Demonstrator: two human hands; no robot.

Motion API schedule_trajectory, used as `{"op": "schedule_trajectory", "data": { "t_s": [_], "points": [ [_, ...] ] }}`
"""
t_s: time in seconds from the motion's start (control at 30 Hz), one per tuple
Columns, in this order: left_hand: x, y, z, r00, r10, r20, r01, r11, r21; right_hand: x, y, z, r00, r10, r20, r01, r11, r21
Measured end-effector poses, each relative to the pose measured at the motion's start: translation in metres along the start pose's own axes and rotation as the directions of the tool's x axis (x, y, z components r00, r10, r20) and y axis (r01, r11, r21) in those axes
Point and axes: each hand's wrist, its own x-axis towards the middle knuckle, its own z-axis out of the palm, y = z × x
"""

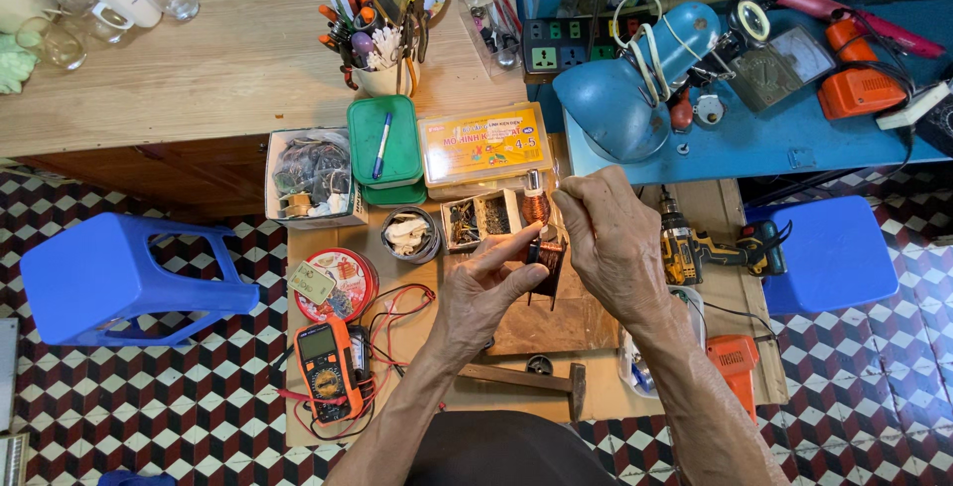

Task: The person winds copper wire around a small black core held in the left hand, using the right hand to guide and tighten the wire. The person repeatedly rotates the core and adjusts the wire to form a coil.

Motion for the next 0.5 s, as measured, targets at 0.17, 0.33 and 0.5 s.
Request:
{"op": "schedule_trajectory", "data": {
  "t_s": [0.17, 0.33, 0.5],
  "points": [
    [-0.001, 0.004, 0.000, 1.000, -0.007, 0.012, 0.008, 0.999, -0.048, 0.001, 0.004, 0.002, 0.999, 0.033, 0.026, -0.033, 0.999, -0.016],
    [-0.001, 0.004, 0.000, 1.000, 0.001, 0.021, 0.001, 0.997, -0.071, -0.001, 0.008, 0.005, 0.999, 0.034, 0.019, -0.033, 0.999, -0.024],
    [0.000, 0.003, 0.000, 0.999, 0.023, 0.026, -0.021, 0.996, -0.087, -0.002, 0.013, 0.010, 0.998, 0.061, 0.033, -0.060, 0.998, -0.024]
  ]
}}
